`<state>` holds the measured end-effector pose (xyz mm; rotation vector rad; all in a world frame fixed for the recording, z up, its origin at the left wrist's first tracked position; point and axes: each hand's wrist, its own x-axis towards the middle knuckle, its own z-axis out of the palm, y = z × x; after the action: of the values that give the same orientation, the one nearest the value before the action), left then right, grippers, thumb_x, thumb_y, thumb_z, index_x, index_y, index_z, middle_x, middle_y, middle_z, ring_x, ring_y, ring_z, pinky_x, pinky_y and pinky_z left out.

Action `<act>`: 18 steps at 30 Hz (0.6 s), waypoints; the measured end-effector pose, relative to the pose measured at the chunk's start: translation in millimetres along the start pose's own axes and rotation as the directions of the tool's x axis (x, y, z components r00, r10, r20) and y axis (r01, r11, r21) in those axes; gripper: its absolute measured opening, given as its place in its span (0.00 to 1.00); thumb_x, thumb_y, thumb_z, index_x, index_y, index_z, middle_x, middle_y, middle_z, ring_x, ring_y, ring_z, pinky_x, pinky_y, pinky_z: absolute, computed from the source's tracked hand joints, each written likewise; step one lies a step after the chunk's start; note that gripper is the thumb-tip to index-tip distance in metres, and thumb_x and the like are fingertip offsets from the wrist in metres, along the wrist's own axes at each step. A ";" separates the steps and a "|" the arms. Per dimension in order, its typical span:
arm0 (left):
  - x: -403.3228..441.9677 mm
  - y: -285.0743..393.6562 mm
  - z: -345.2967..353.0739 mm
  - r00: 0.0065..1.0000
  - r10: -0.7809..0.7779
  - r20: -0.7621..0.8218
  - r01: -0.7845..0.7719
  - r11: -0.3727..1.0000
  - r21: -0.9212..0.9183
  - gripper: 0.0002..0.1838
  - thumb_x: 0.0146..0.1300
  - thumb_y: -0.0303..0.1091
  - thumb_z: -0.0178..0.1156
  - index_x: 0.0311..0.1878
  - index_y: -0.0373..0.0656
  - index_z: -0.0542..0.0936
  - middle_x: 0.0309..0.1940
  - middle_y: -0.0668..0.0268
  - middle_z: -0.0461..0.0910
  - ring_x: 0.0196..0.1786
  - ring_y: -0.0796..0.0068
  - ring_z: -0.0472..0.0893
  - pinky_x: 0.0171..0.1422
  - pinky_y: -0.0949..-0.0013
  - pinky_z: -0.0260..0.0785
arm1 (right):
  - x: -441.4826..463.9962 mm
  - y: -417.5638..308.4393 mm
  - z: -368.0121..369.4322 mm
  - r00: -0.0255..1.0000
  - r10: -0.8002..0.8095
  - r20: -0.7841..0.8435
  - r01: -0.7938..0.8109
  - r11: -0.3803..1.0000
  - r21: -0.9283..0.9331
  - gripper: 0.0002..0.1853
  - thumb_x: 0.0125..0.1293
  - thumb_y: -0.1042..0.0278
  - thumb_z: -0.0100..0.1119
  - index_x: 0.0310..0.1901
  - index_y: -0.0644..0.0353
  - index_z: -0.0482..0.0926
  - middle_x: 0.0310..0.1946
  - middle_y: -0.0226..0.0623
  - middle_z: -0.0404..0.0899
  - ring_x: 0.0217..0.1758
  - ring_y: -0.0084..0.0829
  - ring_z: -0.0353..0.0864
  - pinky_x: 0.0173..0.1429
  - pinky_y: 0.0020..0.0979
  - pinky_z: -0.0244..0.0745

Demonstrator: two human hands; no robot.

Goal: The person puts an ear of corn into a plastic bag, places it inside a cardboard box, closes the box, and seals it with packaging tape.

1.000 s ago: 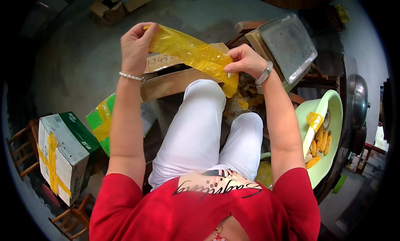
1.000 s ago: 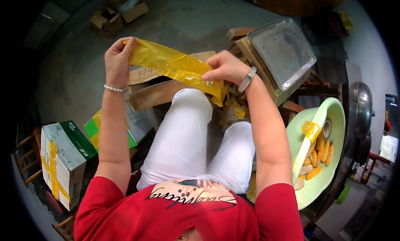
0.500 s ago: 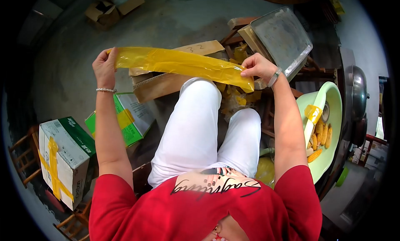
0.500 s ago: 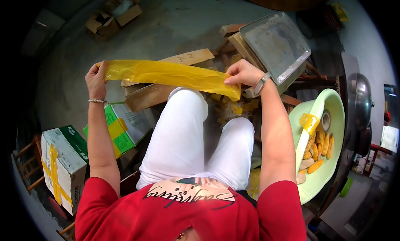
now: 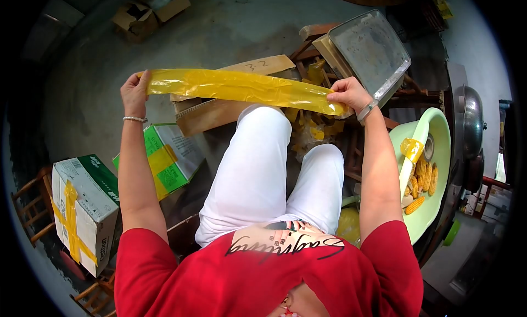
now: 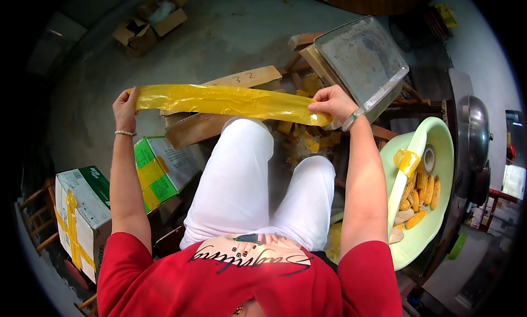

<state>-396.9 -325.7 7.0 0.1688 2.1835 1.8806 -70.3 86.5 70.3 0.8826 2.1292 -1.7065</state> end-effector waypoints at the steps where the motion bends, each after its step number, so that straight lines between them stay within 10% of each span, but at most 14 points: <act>1: 0.3 -3.5 0.3 1.000 -0.008 0.006 0.008 1.000 -0.006 0.11 0.58 0.39 0.64 0.34 0.40 0.81 0.19 0.75 0.73 0.17 0.90 0.64 0.17 0.83 0.53 | -0.7 1.1 0.8 1.000 0.006 -0.002 -0.007 1.000 -0.025 0.06 0.51 0.72 0.66 0.27 0.65 0.80 0.18 0.28 0.74 0.18 0.17 0.70 0.22 0.20 0.63; 18: 40.4 -36.0 0.6 0.997 0.075 0.001 -0.074 0.983 0.165 0.10 0.58 0.34 0.63 0.33 0.34 0.81 0.23 0.75 0.75 0.26 0.89 0.70 0.30 0.82 0.63 | 24.7 21.7 3.8 0.998 -0.008 -0.061 0.015 0.994 0.112 0.08 0.51 0.73 0.65 0.32 0.65 0.79 0.24 0.30 0.78 0.24 0.19 0.74 0.30 0.20 0.69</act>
<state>-432.8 -320.6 -33.2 0.2803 2.3677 1.7373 -76.9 92.6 38.3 0.9666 2.0965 -1.8439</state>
